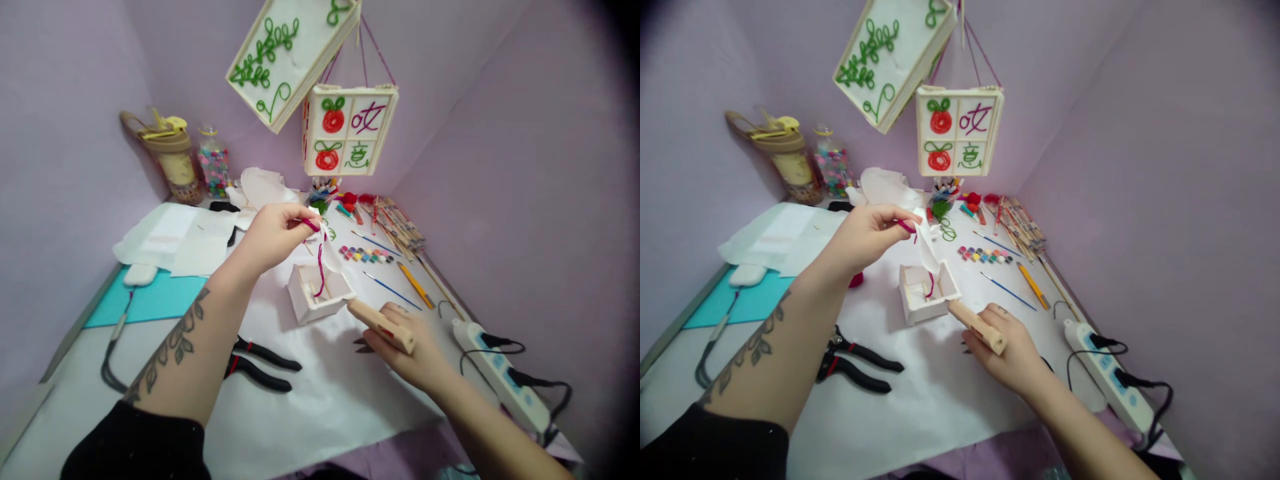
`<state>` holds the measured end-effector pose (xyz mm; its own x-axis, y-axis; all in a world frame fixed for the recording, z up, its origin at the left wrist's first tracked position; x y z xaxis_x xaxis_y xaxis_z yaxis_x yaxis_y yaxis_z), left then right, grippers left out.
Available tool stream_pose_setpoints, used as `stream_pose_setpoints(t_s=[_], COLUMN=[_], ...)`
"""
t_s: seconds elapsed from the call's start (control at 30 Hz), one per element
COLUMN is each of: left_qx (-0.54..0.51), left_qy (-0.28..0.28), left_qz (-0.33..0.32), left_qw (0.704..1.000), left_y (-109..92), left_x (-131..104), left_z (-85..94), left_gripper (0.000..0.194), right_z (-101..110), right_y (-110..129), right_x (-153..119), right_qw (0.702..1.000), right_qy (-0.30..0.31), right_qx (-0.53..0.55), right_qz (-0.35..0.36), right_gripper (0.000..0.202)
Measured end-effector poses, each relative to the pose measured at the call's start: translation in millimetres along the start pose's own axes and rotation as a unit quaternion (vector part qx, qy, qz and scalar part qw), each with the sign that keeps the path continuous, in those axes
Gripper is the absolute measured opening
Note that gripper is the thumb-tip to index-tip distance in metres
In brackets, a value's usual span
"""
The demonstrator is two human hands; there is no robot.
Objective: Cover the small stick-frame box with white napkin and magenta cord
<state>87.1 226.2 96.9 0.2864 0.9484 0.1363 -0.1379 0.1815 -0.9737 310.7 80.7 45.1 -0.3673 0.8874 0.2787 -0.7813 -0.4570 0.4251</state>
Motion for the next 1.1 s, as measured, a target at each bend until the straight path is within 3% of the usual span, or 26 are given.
stream_pose_setpoints(t_s=[0.2, 0.47, 1.1], left_qx=[0.002, 0.003, 0.002], left_qy=[-0.001, 0.000, -0.001], left_qz=[0.005, 0.003, 0.008], left_qw=[1.000, 1.000, 1.000], left_y=[0.9, 2.5, 1.4], left_x=[0.0, 1.1, 1.0], left_z=[-0.2, 0.1, -1.5], left_gripper=[0.019, 0.019, 0.018], right_z=[-2.0, -2.8, 0.9], right_y=[2.3, 4.4, 0.2], right_x=[1.9, 6.3, 3.8], right_qw=[0.999, 1.000, 0.999], right_qy=[0.004, 0.006, 0.016], right_qx=[0.041, 0.011, 0.009], right_qz=[-0.007, 0.018, -0.028], right_gripper=[0.023, 0.023, 0.025])
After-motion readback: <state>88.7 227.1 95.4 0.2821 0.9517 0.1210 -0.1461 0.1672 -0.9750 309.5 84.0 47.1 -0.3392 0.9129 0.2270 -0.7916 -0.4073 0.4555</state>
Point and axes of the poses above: each hand's wrist, its own x-axis towards the middle knuckle, its own z-axis out of the back of the hand, y = z × x, the point moved 3 cm from there along x, towards the middle knuckle, and after that the axes turned 6 degrees about z, right-handed, at the moved point
